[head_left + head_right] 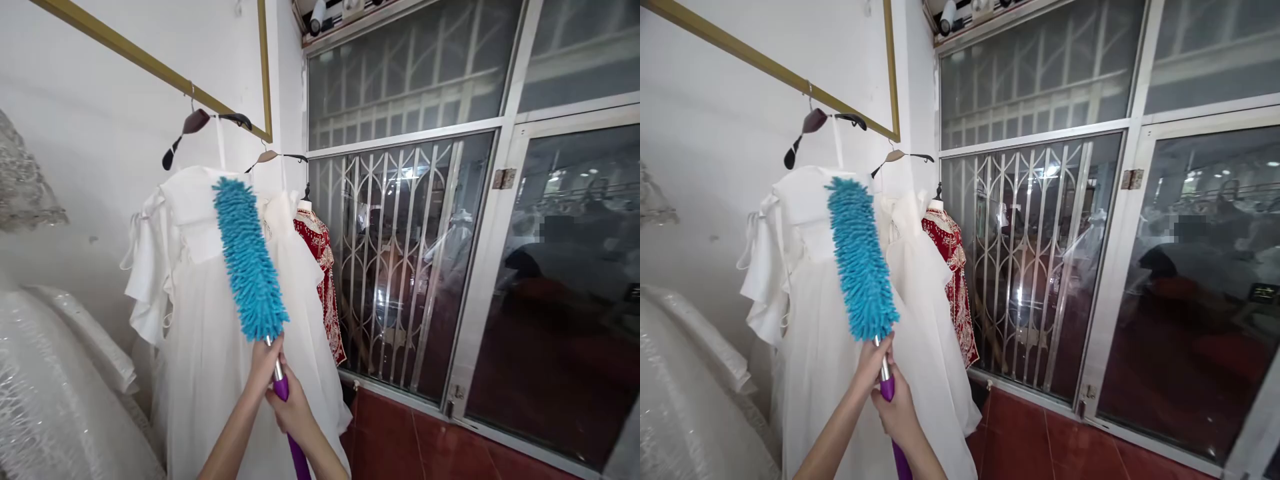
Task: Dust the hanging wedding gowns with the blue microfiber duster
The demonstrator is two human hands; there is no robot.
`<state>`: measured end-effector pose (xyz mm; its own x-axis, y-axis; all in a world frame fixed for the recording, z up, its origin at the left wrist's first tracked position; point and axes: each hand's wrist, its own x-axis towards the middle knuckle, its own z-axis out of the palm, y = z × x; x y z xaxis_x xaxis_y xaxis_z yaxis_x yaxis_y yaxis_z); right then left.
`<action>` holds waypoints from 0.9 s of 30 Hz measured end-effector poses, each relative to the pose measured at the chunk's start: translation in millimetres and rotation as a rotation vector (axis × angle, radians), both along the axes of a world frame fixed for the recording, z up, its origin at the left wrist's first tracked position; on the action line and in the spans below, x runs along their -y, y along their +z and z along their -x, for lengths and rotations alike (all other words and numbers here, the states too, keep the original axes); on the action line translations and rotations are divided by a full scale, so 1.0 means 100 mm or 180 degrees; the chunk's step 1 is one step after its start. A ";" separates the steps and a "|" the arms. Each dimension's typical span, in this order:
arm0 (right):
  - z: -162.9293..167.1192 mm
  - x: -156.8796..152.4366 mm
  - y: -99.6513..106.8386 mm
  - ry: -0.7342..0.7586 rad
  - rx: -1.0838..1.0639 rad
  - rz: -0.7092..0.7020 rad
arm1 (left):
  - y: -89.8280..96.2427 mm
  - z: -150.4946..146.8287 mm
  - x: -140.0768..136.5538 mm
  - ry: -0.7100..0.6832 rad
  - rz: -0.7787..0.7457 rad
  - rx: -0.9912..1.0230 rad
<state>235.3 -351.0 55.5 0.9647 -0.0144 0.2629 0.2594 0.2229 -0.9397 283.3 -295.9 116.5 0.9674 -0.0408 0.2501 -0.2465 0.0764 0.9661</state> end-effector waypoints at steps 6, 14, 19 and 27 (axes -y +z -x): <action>-0.11 0.09 -0.15 0.0448 -0.0851 -0.0533 | -0.19 -0.33 0.20 -0.0229 -0.0370 -0.0096; -0.77 0.69 -0.15 -0.0215 0.0292 0.0538 | -0.22 -0.77 0.59 -0.0381 -0.0183 0.0234; -1.17 1.09 -0.23 0.0061 0.0423 0.1491 | -0.51 -1.11 0.75 -0.0109 0.0149 0.0167; -1.97 1.45 -0.05 -0.0339 0.0461 0.0454 | -0.07 -1.90 1.44 -0.0435 0.0150 0.0381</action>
